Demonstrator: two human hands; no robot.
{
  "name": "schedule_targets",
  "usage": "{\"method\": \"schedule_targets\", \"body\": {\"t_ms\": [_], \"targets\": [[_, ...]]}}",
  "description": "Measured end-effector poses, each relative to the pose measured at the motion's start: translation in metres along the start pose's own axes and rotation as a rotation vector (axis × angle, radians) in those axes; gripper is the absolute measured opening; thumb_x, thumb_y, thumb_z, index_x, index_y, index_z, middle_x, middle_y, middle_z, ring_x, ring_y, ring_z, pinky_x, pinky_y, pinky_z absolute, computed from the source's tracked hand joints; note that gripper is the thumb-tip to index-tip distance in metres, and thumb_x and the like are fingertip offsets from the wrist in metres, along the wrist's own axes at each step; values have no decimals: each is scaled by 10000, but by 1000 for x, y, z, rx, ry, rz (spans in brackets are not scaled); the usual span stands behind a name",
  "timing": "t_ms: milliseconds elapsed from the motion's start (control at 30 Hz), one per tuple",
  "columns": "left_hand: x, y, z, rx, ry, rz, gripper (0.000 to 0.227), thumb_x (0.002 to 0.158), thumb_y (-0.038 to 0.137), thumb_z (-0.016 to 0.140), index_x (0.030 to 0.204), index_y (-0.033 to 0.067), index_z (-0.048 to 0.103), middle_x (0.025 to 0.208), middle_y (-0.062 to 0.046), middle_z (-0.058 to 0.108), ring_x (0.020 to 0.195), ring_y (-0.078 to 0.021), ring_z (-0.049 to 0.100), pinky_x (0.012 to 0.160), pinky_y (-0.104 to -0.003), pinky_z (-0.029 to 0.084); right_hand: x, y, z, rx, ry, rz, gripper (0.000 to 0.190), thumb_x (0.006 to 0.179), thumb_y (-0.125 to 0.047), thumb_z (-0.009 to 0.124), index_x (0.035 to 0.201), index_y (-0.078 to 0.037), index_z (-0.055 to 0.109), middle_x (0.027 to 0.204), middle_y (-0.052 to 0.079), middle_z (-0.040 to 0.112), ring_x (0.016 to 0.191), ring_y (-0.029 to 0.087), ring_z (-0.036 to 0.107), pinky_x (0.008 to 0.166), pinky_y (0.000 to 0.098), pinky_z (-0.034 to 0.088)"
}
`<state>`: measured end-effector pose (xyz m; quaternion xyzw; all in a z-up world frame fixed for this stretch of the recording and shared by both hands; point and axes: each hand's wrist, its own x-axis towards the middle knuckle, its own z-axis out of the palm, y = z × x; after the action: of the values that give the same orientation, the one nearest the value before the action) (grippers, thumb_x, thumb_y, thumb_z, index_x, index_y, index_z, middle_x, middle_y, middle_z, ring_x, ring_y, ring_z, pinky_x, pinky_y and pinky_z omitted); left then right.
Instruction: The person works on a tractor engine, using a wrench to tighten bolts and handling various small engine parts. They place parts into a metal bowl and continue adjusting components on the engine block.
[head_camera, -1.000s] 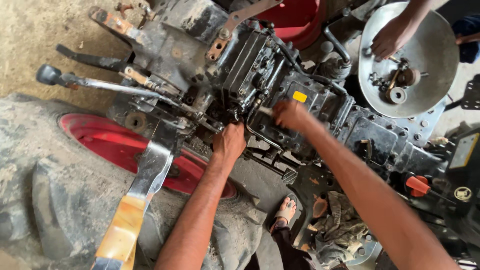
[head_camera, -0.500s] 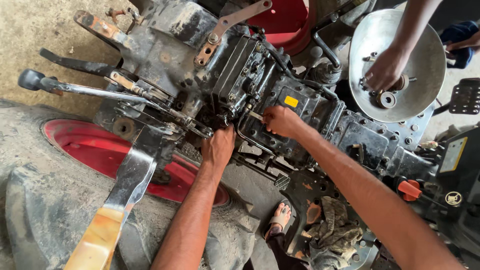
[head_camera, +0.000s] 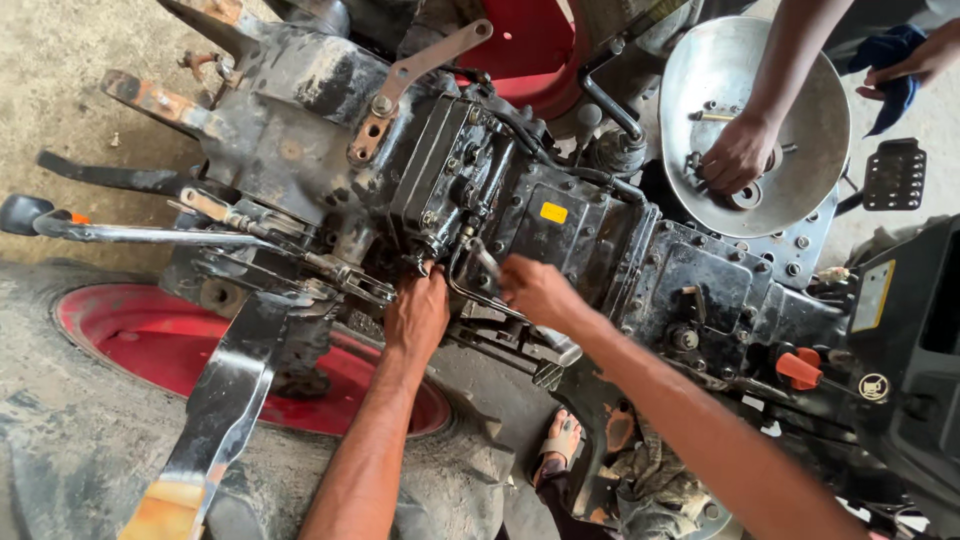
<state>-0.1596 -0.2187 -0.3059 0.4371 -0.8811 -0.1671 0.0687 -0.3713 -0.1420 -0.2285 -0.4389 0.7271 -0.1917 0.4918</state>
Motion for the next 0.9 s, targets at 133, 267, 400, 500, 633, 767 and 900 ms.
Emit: {"method": "schedule_targets", "body": {"t_ms": [133, 267, 400, 500, 633, 767, 900], "targets": [[0, -3, 7, 17, -24, -29, 446, 966, 247, 585, 1309, -37, 606, 930, -240, 711, 741, -356, 727, 583, -445, 622, 0, 6, -33, -477, 111, -111, 250, 1079, -190, 460, 1157, -66, 663, 931, 129, 692, 722, 223, 644, 603, 391, 550], [2, -11, 24, 51, -63, -13, 298, 1065, 160, 507, 1291, 16, 637, 950, -195, 725, 781, -336, 726, 635, -442, 616, 16, 20, -47, -822, 147, -303, 200, 1001, -147, 576, 1154, -111, 700, 1016, 112, 670, 961, 250, 636, 854, 464, 510], [7, -15, 21, -53, -84, 48, 374, 1021, 80, 430, 1329, -44, 602, 917, -227, 712, 720, -306, 726, 561, -394, 624, 30, 40, -41, -856, 262, -530, 411, 847, -32, 685, 1254, -96, 688, 1139, 135, 648, 1081, 272, 607, 916, 466, 475], [10, -10, 2, -74, -139, -11, 347, 1054, 193, 433, 1243, -10, 641, 819, -209, 714, 690, -320, 717, 552, -414, 612, 32, 46, -35, -879, 316, -565, 439, 838, -36, 715, 1267, -130, 683, 1157, 134, 632, 1104, 272, 596, 952, 448, 472], [12, 5, -10, 37, -108, -80, 420, 1045, 299, 448, 1250, -19, 632, 690, -181, 705, 615, -338, 707, 497, -457, 592, 22, 41, -31, -832, 281, -474, 498, 810, -73, 728, 1299, -69, 638, 1168, 141, 600, 1115, 291, 566, 937, 456, 458], [15, 3, 1, -17, -272, -129, 362, 1111, 165, 354, 1191, -15, 658, 804, -172, 724, 674, -286, 737, 580, -409, 620, 16, 25, -26, -649, 424, -560, 350, 902, -65, 698, 1247, -40, 650, 1181, 141, 615, 1126, 309, 588, 950, 461, 472], [15, -7, 5, -20, -131, 61, 382, 970, 4, 448, 1325, -60, 574, 877, -242, 717, 716, -326, 737, 595, -414, 633, 34, 8, -5, -342, 530, -543, 386, 892, -127, 737, 1235, 6, 622, 1083, 171, 612, 1046, 357, 608, 895, 466, 509]]}}
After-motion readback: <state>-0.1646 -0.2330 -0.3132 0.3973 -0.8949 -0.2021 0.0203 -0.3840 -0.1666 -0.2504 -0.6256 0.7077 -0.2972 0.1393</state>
